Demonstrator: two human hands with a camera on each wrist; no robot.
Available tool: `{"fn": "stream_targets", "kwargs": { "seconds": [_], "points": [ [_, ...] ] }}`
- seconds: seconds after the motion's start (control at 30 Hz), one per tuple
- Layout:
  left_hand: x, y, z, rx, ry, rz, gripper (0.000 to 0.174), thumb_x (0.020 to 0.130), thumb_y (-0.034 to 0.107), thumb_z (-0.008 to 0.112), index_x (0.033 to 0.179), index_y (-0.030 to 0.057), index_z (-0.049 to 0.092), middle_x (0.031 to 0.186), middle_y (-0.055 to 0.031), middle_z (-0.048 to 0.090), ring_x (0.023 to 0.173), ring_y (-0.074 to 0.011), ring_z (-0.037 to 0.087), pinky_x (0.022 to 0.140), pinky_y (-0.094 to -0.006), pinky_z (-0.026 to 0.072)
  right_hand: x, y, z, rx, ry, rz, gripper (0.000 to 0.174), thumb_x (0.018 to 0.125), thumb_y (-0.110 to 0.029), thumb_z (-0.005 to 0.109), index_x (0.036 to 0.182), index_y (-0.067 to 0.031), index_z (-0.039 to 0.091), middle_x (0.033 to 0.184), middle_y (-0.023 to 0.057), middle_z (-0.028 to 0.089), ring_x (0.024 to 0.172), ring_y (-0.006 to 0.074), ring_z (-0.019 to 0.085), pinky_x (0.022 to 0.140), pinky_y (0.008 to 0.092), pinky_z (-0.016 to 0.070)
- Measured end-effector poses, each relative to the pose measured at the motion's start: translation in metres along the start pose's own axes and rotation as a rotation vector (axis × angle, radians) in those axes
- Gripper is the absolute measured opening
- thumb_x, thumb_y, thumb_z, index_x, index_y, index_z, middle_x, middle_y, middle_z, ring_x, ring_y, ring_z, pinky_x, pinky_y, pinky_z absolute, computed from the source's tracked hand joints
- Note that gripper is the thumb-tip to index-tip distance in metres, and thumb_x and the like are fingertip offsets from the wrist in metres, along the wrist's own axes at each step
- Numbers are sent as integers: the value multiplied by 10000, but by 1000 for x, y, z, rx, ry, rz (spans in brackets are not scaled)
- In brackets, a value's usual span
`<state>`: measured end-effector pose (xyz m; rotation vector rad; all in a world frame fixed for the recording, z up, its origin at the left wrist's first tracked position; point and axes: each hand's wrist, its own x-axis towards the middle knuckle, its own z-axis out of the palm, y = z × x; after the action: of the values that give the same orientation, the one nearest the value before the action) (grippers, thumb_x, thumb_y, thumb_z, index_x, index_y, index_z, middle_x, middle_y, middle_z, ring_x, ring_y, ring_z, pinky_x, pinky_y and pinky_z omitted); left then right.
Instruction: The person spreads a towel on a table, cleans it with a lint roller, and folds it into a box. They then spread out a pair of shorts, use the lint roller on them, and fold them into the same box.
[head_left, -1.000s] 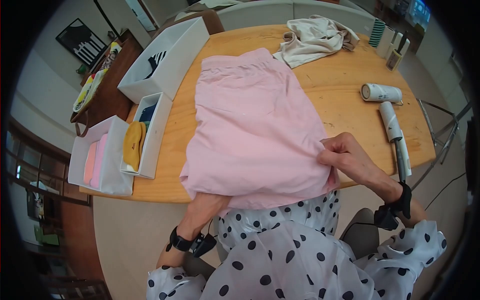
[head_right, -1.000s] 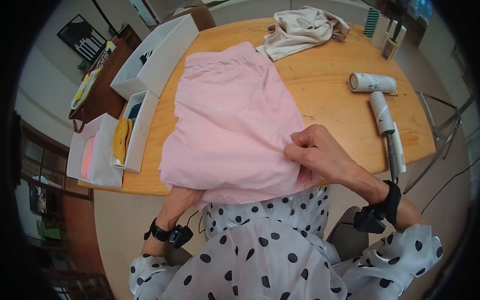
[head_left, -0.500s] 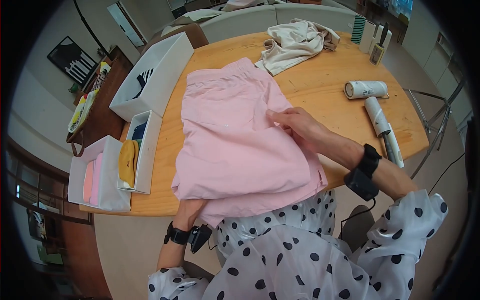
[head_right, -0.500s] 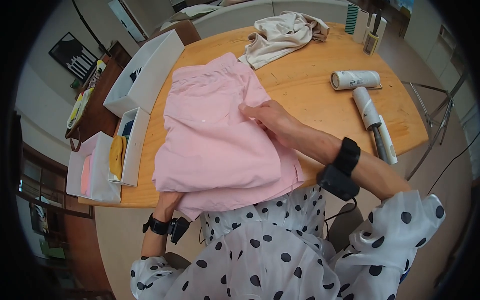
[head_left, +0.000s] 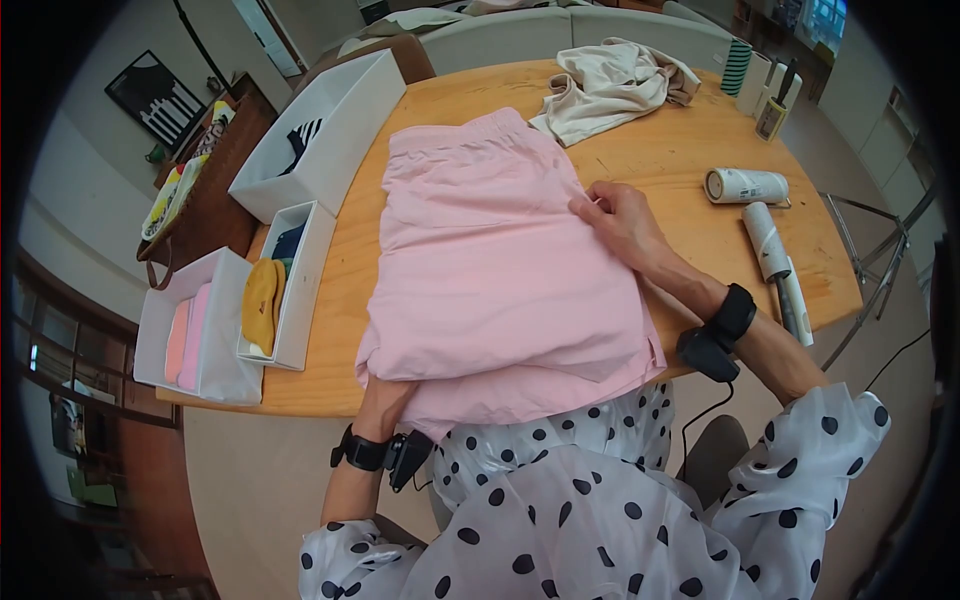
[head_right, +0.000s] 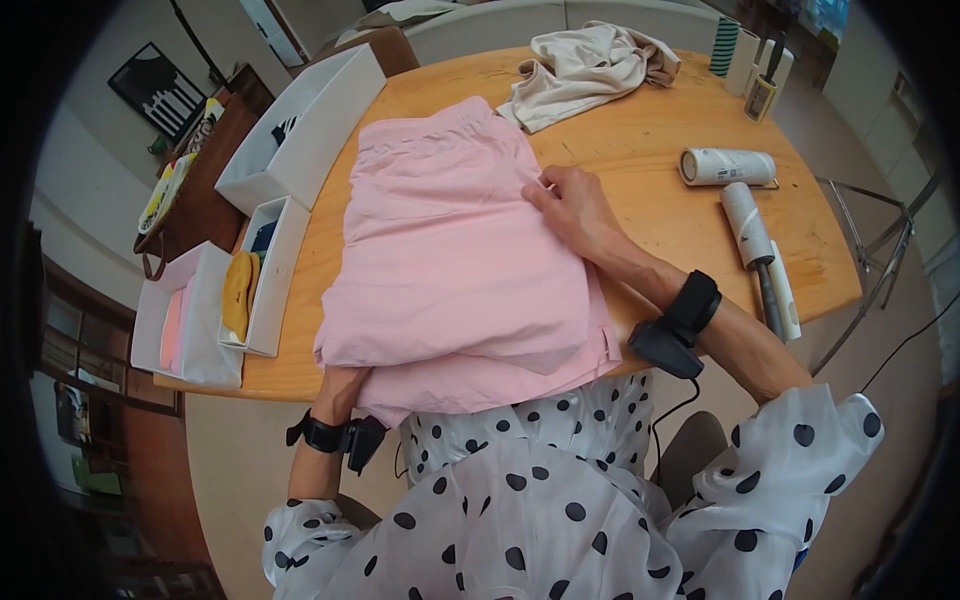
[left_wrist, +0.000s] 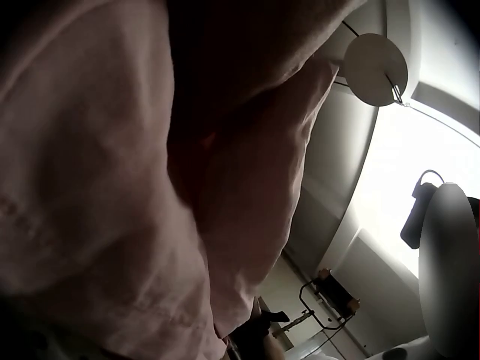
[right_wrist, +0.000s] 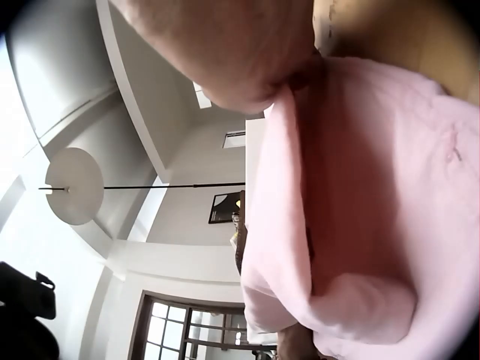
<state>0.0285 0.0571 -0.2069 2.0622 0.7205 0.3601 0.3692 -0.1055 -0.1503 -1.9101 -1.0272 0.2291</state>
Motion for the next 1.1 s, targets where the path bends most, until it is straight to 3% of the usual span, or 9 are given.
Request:
{"fn": "stream_targets", "kwargs": {
  "seconds": [0.17,0.37,0.47,0.57,0.7,0.8,0.97,1.07,1.1],
  "points": [
    [-8,-19,-5,234,74,161,472,925,251,658,1312,-1,561,1305,-147,610,1186,-243,576,993,-365,455,9,-19,-16,-35,55,-83,341,937,-300,647,874,35,651,663,26,560,607,85,454,522,303,377],
    [-13,19,-2,130,35,6,456,896,191,667,1295,-5,567,1242,-155,642,1120,-259,626,917,-345,498,17,9,-11,-49,-54,-25,318,956,-313,628,936,2,667,682,10,572,628,81,487,546,287,395],
    [-29,40,-9,261,-1,120,439,899,184,668,1287,3,570,1215,-128,652,1078,-245,642,889,-335,510,-2,-14,-19,348,-114,418,318,953,-315,634,1138,-56,647,789,-3,611,672,73,535,587,248,419],
    [-54,70,-2,-9,-251,-139,485,929,156,639,1372,12,504,1360,-163,564,1170,-301,601,1003,-409,468,-32,-42,-26,383,-125,468,431,934,-241,652,1333,-112,550,886,-14,616,744,64,565,624,197,415],
    [-77,93,24,-954,-101,-95,503,935,140,635,1391,10,469,1417,-188,502,1145,-330,607,994,-448,478,-45,-31,-30,466,-242,269,507,922,-172,648,1403,-134,491,934,5,606,823,63,561,690,202,430],
    [-91,103,31,-1446,-147,-352,527,946,127,642,1410,0,427,1124,-175,661,976,-253,671,830,-333,535,-34,-26,-32,460,-237,209,510,907,-131,648,1396,-133,501,951,16,611,869,65,562,738,217,443],
    [-106,90,26,-1265,-528,-573,350,953,95,615,1277,-28,569,1087,-183,696,860,-246,694,795,-392,560,-28,-20,-30,242,-312,135,517,888,-106,658,1384,-128,512,1016,50,627,942,88,566,821,254,465],
    [-114,96,8,-124,-509,-92,214,984,154,593,1017,-47,657,822,-146,718,693,-174,678,649,-318,553,-31,-19,-28,259,-326,135,514,884,-92,653,1379,-119,515,1036,52,628,959,103,574,846,269,471],
    [-115,100,3,-156,-266,-121,234,988,176,598,926,-41,663,759,-94,690,659,-129,640,614,-277,514,-32,-19,-28,261,-334,136,513,882,-85,651,1376,-114,516,1045,53,629,967,110,578,859,277,473]
  ]
}}
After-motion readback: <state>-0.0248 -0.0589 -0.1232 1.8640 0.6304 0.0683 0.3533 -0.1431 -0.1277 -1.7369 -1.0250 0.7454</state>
